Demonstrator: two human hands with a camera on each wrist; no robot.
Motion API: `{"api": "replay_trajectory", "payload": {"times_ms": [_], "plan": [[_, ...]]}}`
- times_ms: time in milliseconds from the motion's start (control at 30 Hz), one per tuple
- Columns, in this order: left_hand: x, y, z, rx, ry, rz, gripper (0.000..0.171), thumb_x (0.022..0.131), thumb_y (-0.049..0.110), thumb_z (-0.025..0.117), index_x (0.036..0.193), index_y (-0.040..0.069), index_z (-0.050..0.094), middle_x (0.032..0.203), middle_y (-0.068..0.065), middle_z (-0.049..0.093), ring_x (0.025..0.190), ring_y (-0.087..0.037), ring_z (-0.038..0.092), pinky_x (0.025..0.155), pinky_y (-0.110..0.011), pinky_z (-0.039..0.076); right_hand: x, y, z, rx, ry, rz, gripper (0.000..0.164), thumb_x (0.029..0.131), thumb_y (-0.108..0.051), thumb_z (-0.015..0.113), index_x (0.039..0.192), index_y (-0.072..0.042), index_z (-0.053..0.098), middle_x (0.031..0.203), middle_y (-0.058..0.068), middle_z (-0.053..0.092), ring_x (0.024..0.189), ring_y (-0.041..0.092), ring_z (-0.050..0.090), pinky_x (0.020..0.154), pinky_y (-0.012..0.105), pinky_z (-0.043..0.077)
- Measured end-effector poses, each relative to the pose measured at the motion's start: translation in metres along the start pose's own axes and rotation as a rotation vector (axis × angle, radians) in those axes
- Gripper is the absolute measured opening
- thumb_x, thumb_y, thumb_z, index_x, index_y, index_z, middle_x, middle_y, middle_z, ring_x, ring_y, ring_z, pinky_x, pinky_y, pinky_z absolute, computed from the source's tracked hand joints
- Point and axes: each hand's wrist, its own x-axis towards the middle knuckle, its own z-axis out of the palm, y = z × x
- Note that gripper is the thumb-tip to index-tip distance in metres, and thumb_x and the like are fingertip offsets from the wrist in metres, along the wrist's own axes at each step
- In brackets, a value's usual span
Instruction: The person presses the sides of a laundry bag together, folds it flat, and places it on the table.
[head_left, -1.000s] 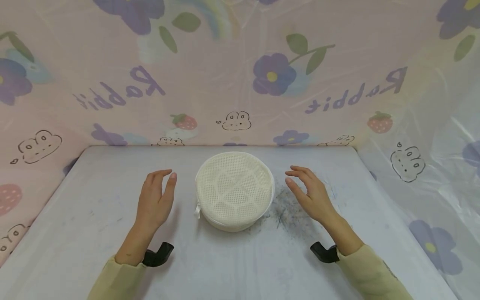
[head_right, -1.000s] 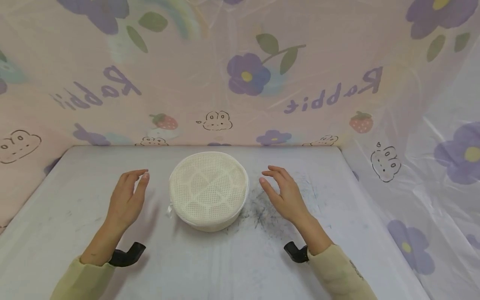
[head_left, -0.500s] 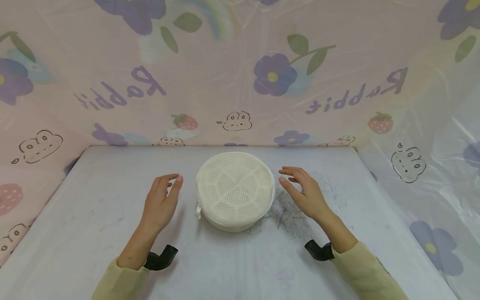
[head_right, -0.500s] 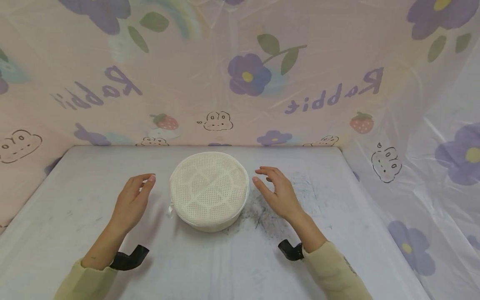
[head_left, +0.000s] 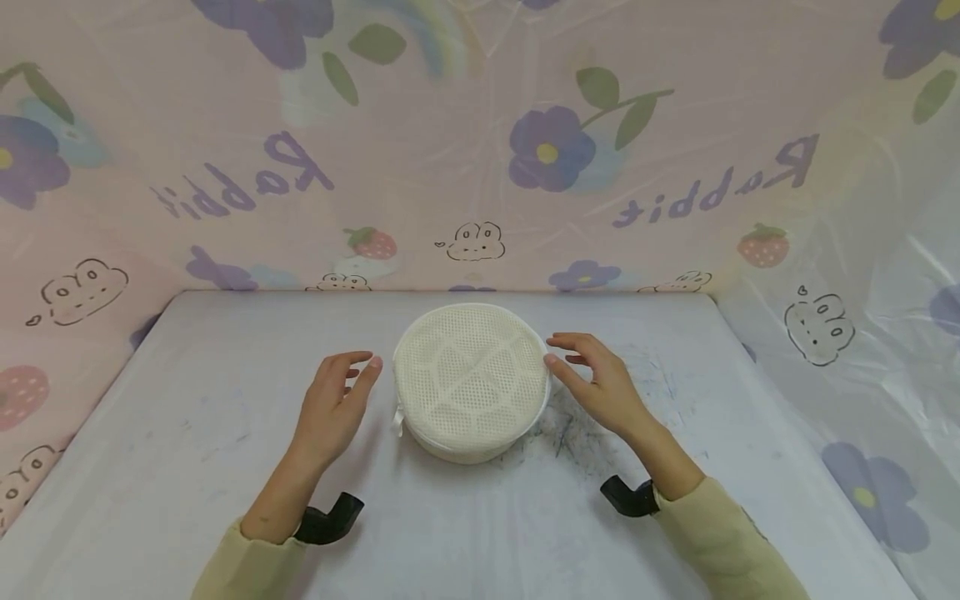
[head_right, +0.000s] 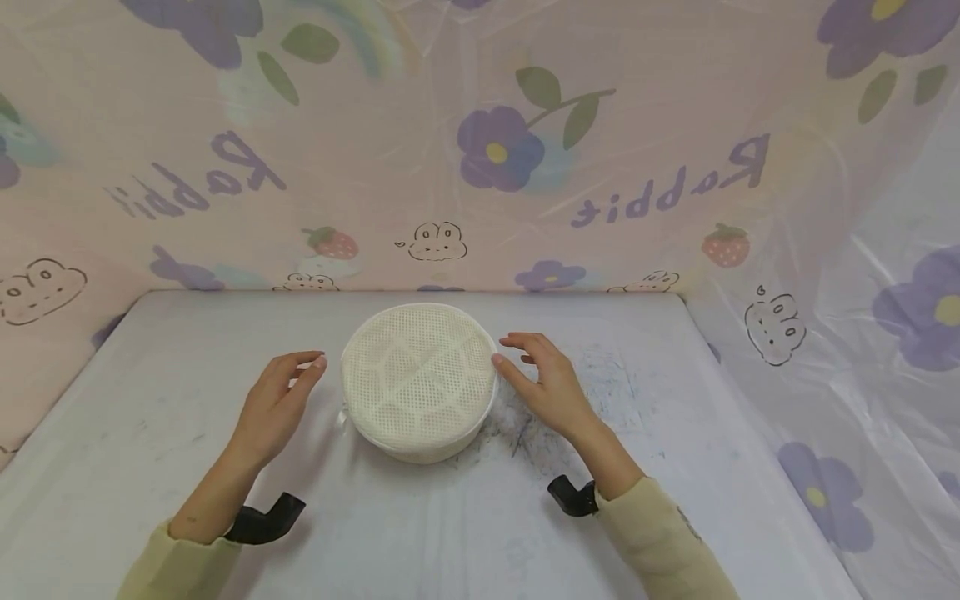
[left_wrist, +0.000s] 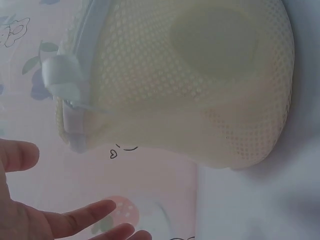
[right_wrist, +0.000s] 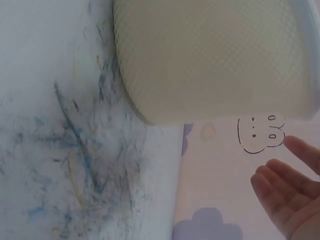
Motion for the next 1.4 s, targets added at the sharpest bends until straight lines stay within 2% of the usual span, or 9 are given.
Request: {"api": "replay_trajectory", "payload": {"times_ms": [267, 433, 833, 1133, 1400], "plan": [[-0.002, 0.006, 0.004, -0.012, -0.054, -0.048, 0.054, 0.099, 0.046, 0.045, 0.133, 0.006, 0.051, 0.141, -0.014, 0.042, 0.124, -0.032, 0.045, 0.098, -0.051, 0.040, 0.006, -0.005, 0.005, 0.008, -0.020, 0.020, 0.045, 0.095, -0.029, 0.060, 0.131, -0.003, 0.054, 0.132, 0.013, 0.056, 0.120, 0.031, 0.054, 0.096, 0.049, 0.047], [-0.005, 0.009, 0.009, -0.018, -0.078, -0.058, 0.053, 0.097, 0.045, 0.051, 0.134, 0.009, 0.050, 0.141, -0.012, 0.042, 0.125, -0.031, 0.045, 0.100, -0.050, 0.040, 0.009, -0.008, 0.008, 0.016, -0.028, 0.017, 0.045, 0.095, -0.030, 0.060, 0.131, -0.004, 0.054, 0.131, 0.013, 0.056, 0.120, 0.030, 0.055, 0.096, 0.046, 0.048], [-0.010, 0.014, 0.019, -0.013, -0.114, -0.059, 0.058, 0.094, 0.043, 0.057, 0.136, 0.004, 0.047, 0.141, -0.012, 0.042, 0.124, -0.032, 0.047, 0.100, -0.048, 0.042, 0.010, -0.014, 0.013, 0.059, -0.063, 0.086, 0.051, 0.094, -0.037, 0.060, 0.135, -0.008, 0.050, 0.132, 0.012, 0.056, 0.114, 0.032, 0.058, 0.091, 0.050, 0.049], [-0.008, 0.016, 0.027, 0.011, -0.106, -0.047, 0.059, 0.091, 0.044, 0.061, 0.131, 0.002, 0.051, 0.134, -0.012, 0.047, 0.110, -0.027, 0.053, 0.088, -0.039, 0.047, 0.012, -0.016, 0.016, 0.077, -0.092, 0.144, 0.053, 0.094, -0.042, 0.058, 0.137, -0.011, 0.049, 0.131, 0.012, 0.058, 0.109, 0.033, 0.060, 0.086, 0.047, 0.052], [-0.007, 0.016, 0.032, 0.065, -0.111, -0.022, 0.057, 0.086, 0.046, 0.065, 0.120, 0.002, 0.056, 0.110, -0.010, 0.052, 0.095, -0.026, 0.052, 0.068, -0.028, 0.042, 0.015, -0.017, 0.020, 0.100, -0.102, 0.154, 0.054, 0.095, -0.040, 0.057, 0.139, -0.011, 0.046, 0.127, 0.012, 0.060, 0.105, 0.030, 0.060, 0.084, 0.044, 0.052]]}}
